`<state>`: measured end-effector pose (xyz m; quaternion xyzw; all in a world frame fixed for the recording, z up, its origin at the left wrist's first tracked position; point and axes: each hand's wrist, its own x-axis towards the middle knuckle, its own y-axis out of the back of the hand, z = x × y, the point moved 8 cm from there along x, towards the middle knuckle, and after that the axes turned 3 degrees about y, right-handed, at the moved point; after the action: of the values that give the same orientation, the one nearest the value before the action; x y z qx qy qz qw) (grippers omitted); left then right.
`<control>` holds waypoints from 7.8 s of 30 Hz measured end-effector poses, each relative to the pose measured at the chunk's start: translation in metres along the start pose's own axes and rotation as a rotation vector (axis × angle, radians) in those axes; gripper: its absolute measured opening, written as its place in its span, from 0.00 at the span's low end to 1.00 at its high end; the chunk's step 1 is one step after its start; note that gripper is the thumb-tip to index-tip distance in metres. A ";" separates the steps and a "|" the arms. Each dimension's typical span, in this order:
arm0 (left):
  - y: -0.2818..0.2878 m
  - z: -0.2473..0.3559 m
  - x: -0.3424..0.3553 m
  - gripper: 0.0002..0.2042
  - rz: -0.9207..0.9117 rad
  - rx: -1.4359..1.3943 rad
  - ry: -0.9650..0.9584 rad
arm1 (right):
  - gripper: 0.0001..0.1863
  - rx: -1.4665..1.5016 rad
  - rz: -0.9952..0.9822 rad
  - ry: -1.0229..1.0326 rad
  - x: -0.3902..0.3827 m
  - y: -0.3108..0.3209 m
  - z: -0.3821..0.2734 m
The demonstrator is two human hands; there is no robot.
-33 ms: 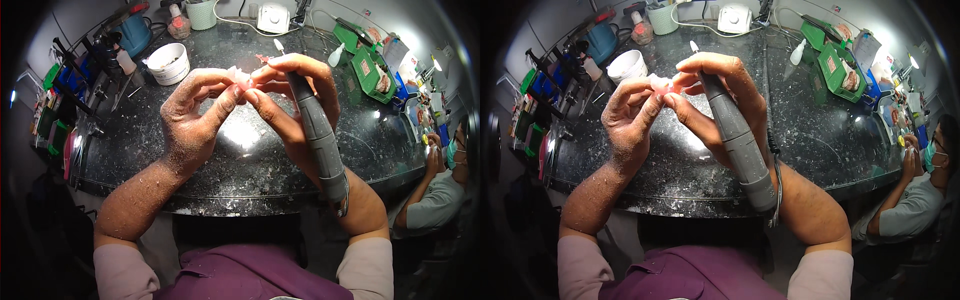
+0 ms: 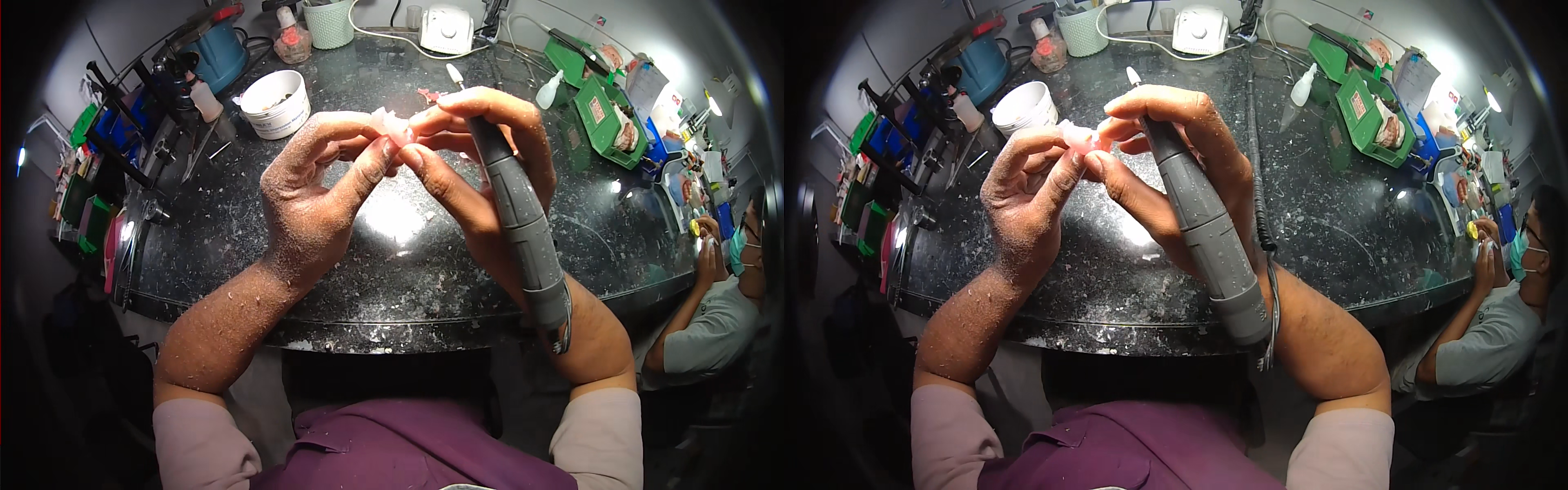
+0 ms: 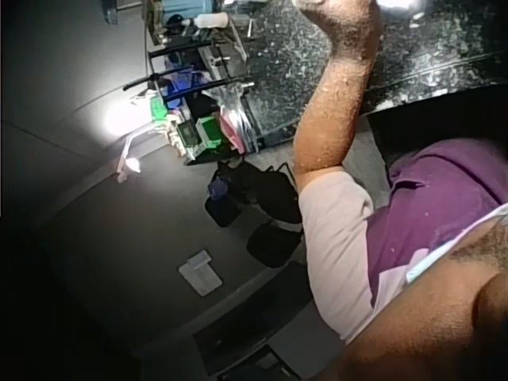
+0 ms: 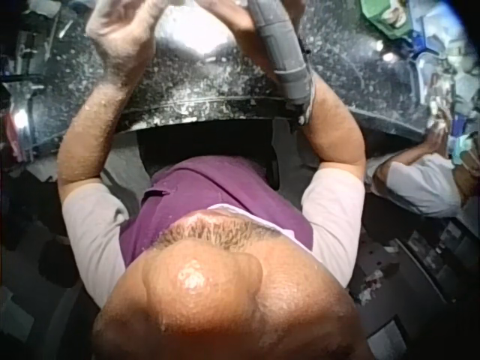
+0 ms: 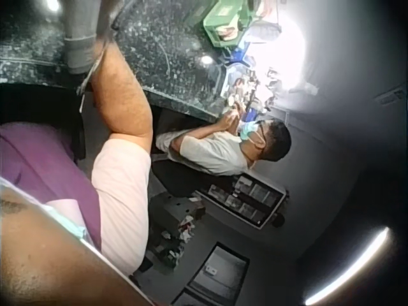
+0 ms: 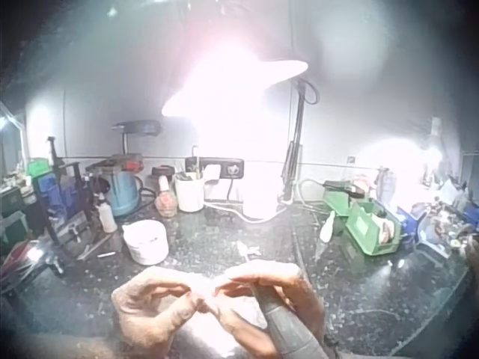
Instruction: The person shapes and trims a dental prosthetic using a handheld rotary tool, turning the prosthetic by hand to grind its different edges and surfaces.
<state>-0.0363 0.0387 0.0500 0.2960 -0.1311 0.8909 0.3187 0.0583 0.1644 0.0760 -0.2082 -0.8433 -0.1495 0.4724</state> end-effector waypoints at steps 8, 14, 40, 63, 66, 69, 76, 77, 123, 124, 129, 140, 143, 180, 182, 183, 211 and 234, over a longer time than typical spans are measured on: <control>0.001 0.003 0.002 0.13 -0.018 0.159 0.112 | 0.22 0.044 -0.011 -0.048 0.000 0.003 0.005; 0.006 -0.013 0.003 0.10 -0.010 -0.026 0.125 | 0.22 -0.001 -0.013 0.011 0.001 0.000 0.003; 0.004 -0.003 0.003 0.13 -0.028 -0.029 -0.044 | 0.22 -0.100 -0.064 0.147 0.006 0.004 -0.008; -0.004 -0.010 0.008 0.13 -0.189 -0.323 0.101 | 0.25 -0.336 -0.040 0.377 0.003 0.005 -0.017; -0.013 -0.010 0.003 0.16 -0.155 -0.308 0.173 | 0.25 -0.347 -0.029 0.489 0.003 0.008 -0.017; -0.006 -0.022 0.001 0.16 -0.062 -0.312 0.263 | 0.24 -0.430 -0.067 0.531 0.001 0.002 -0.017; -0.003 -0.030 0.002 0.18 0.009 -0.382 0.319 | 0.18 -0.450 -0.153 0.339 0.003 0.004 -0.022; -0.001 -0.029 0.002 0.17 0.034 -0.347 0.316 | 0.16 -0.442 -0.156 0.242 0.002 0.007 -0.019; 0.004 -0.015 -0.001 0.13 0.066 -0.050 0.210 | 0.19 -0.182 -0.112 0.241 -0.008 -0.007 -0.005; 0.004 -0.015 -0.001 0.13 0.062 -0.044 0.213 | 0.20 -0.192 -0.124 0.249 -0.008 -0.007 -0.006; 0.003 -0.014 0.000 0.13 0.058 -0.057 0.205 | 0.19 -0.194 -0.116 0.248 -0.008 -0.006 -0.007; 0.005 -0.013 0.000 0.15 0.069 -0.033 0.175 | 0.20 -0.167 -0.146 0.211 -0.010 -0.008 -0.001; 0.006 -0.014 0.000 0.15 0.065 0.002 0.167 | 0.20 -0.203 -0.179 0.262 -0.010 -0.011 -0.002; 0.019 -0.037 0.011 0.09 0.094 0.013 0.323 | 0.18 -0.101 -0.006 0.021 0.001 0.012 0.025; 0.020 -0.039 0.011 0.08 0.089 0.039 0.339 | 0.18 -0.127 -0.042 0.043 0.001 0.011 0.022; 0.020 -0.039 0.012 0.08 0.087 0.035 0.345 | 0.18 -0.153 -0.077 0.064 0.001 0.008 0.020; -0.002 -0.050 0.008 0.15 -0.195 -0.312 0.510 | 0.13 0.343 0.105 -0.388 -0.003 0.013 0.055; -0.010 -0.026 0.004 0.20 -0.065 -0.543 0.380 | 0.21 -0.232 -0.217 0.281 -0.006 0.000 -0.005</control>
<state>-0.0440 0.0588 0.0327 0.0330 -0.2927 0.8520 0.4328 0.0648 0.1610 0.0738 -0.1465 -0.7637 -0.3232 0.5393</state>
